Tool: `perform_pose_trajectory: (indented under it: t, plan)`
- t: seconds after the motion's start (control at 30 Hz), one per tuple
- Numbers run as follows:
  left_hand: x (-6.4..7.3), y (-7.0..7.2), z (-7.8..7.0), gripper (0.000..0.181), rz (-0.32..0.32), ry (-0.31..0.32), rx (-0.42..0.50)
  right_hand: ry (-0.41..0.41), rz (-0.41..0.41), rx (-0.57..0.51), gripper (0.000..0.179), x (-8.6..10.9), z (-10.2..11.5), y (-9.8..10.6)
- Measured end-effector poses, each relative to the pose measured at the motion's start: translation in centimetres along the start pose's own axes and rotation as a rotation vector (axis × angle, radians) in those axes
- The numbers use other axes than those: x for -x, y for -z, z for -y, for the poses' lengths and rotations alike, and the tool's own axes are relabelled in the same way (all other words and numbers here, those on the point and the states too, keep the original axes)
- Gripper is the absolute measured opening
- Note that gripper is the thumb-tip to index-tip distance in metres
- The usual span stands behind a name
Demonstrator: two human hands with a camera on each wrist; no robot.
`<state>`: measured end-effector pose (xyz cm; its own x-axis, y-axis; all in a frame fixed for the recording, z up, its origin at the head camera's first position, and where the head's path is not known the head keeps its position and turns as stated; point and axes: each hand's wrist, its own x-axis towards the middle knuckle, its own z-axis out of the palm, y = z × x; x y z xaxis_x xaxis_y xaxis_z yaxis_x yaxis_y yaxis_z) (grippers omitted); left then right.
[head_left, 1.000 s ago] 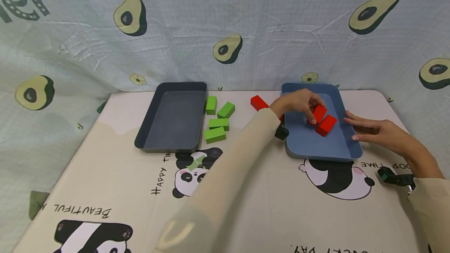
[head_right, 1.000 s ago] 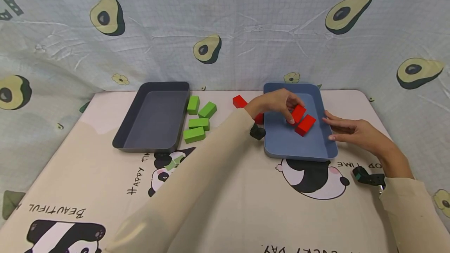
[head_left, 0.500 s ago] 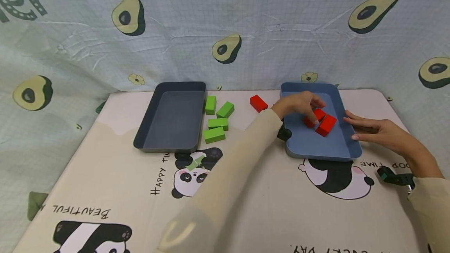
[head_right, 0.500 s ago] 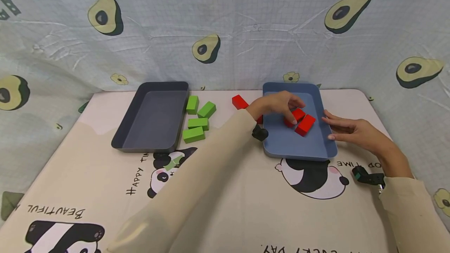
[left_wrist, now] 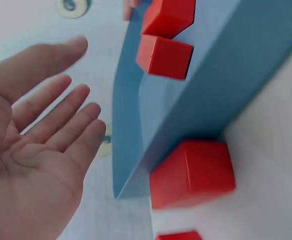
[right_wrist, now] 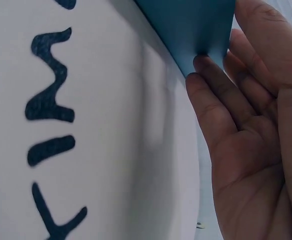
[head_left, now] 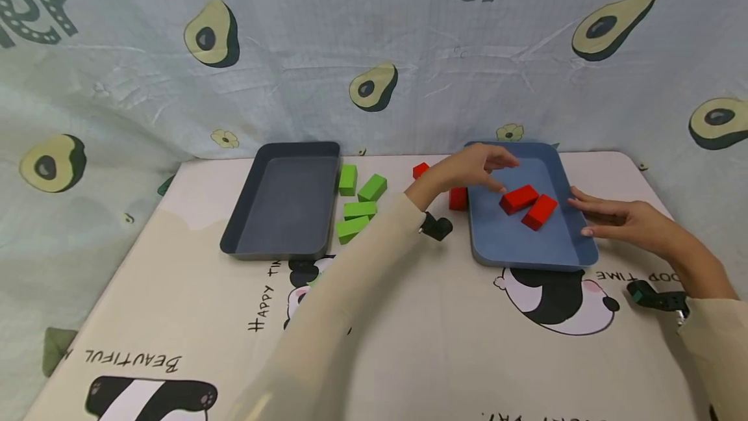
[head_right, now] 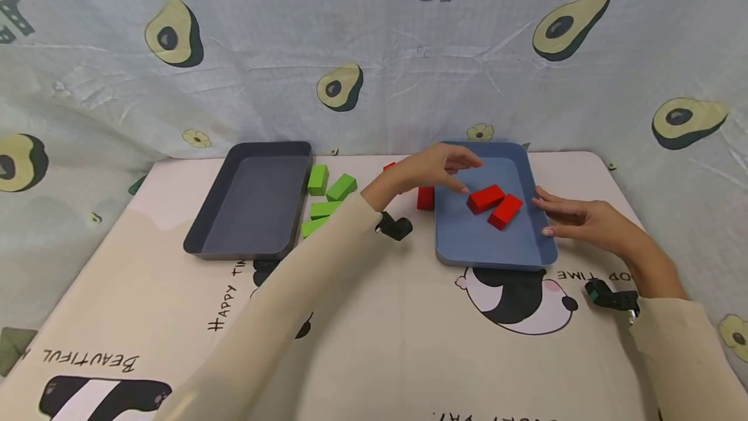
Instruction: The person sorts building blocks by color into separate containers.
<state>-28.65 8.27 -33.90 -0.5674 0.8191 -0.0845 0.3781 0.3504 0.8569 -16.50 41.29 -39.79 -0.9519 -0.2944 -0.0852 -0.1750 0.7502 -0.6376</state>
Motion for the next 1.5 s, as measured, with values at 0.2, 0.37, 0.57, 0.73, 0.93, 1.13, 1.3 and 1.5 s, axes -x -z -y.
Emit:
perform_pose_trajectory:
  t: [0.2,0.37,0.57,0.73,0.93,1.13,1.3,1.5]
  plan:
    - [2.7,1.0,1.5,0.056,-0.113,0.001,-0.119,0.031,-0.01,0.012,0.062,0.2,0.0,-0.1]
    - [4.1,1.6,2.7,0.059,-0.159,0.03,-0.253,0.043,-0.002,0.001,0.061,0.2,-0.2,0.0]
    - [5.0,1.7,3.3,0.062,-0.155,0.102,-0.285,0.041,-0.007,-0.005,0.062,0.2,-0.1,0.0]
    - [4.8,1.4,3.5,0.062,-0.15,0.125,-0.345,0.034,-0.014,-0.004,0.062,0.3,0.0,0.0]
    - [4.1,1.2,3.9,0.064,-0.112,0.173,-0.434,0.051,-0.016,0.013,0.061,0.2,-0.1,-0.1]
    - [3.7,0.8,4.3,0.061,-0.088,0.182,-0.495,0.051,-0.013,0.009,0.061,0.2,0.1,-0.1]
    - [3.6,0.6,4.3,0.059,-0.099,0.179,-0.487,0.033,-0.016,0.014,0.062,0.2,0.1,-0.2]
    - [3.5,0.6,4.3,0.054,-0.126,0.137,-0.463,0.021,-0.02,0.016,0.062,0.2,0.1,-0.2]
